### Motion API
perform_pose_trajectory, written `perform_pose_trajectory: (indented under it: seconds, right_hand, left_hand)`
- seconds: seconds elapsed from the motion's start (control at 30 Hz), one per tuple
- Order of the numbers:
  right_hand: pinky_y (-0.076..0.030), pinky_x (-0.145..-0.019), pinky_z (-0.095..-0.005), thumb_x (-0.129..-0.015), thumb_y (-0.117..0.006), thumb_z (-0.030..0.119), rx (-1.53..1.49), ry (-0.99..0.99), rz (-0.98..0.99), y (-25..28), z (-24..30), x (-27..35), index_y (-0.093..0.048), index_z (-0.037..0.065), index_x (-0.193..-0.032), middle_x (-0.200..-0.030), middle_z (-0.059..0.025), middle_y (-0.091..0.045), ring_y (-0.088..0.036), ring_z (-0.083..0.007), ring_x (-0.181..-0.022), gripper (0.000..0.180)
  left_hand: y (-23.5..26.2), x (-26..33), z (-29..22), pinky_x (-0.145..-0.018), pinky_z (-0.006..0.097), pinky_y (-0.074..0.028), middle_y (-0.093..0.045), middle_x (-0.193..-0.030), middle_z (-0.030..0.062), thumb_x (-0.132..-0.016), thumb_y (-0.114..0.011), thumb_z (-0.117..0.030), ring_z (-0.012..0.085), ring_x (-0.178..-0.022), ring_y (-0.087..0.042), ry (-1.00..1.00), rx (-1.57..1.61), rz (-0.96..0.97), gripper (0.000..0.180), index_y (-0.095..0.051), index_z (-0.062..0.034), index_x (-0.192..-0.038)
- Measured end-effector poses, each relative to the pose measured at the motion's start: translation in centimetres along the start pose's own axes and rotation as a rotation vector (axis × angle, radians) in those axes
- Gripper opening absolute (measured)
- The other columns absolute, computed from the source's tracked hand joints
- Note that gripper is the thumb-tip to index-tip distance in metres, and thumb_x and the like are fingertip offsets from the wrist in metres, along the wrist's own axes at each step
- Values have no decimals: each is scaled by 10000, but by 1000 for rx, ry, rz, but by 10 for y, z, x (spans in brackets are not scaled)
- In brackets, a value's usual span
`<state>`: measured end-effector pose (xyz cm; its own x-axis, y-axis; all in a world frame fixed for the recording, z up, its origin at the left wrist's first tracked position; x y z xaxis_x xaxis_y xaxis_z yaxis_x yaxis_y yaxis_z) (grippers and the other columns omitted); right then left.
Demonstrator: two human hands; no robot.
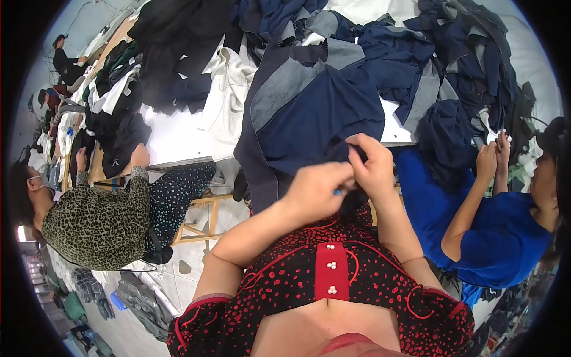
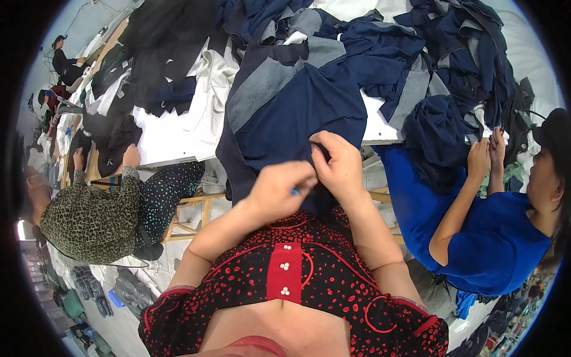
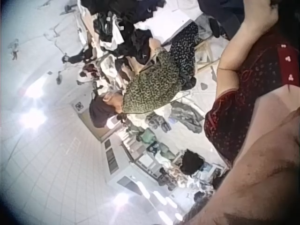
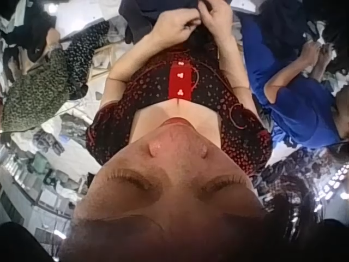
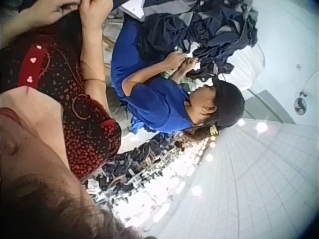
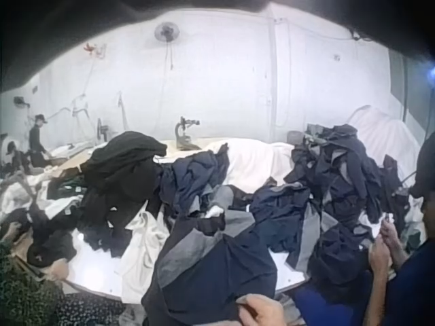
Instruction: Trimming excess threads from dark blue fabric pieces using thread snips.
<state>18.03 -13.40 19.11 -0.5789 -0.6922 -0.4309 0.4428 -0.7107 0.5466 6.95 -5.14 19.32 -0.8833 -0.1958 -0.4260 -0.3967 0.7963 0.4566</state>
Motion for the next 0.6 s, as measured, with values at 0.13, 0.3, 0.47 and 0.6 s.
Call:
perform_pose_trajectory:
  seconds: [0.13,0.3,0.47,0.6]
  right_hand:
    - [-464,-707,-288,-778,-568,-1,-111,-29,-41,7,-5,-1,-595,-32,-889,-817,-150,-620,-616,-255,-764,118]
    - [-413,-769,-222,-836,-572,42,-810,-260,-4,-1,-21,8,-577,-14,-946,-876,-31,-594,-543,-102,-817,123]
    - [-411,-781,-205,-873,-556,65,-1175,-327,126,-2,-24,13,-566,-5,-970,-915,-17,-582,-529,-77,-853,120]
    - [-416,-798,-210,-882,-542,61,-1199,-284,260,1,-24,17,-563,-9,-973,-927,-23,-585,-538,-81,-871,116]
  left_hand:
    - [3,1,-13,-535,312,-450,-541,-666,90,-743,-617,-2,234,-582,-562,-75,49,-46,73,-547,-19,-759]
    - [14,-7,-4,-644,294,-471,-595,-840,102,-777,-587,-16,205,-725,-589,-195,179,-37,36,-604,-18,-808]
    - [27,-18,20,-474,178,-346,-555,-923,42,-846,-554,-114,44,-540,-453,378,660,-107,270,-557,11,-1085]
    - [12,-20,25,-446,184,-312,-495,-782,13,-832,-604,-152,49,-514,-415,559,1020,114,290,-549,14,-1064]
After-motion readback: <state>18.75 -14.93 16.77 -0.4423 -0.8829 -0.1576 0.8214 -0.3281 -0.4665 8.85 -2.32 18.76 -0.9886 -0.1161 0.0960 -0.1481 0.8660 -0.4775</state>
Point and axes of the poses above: each hand's wrist, its own x-axis away from the middle knuckle, its own y-axis out of the back of the hand, z = x × y, the point moved 3 cm from there along -x, towards the middle knuckle
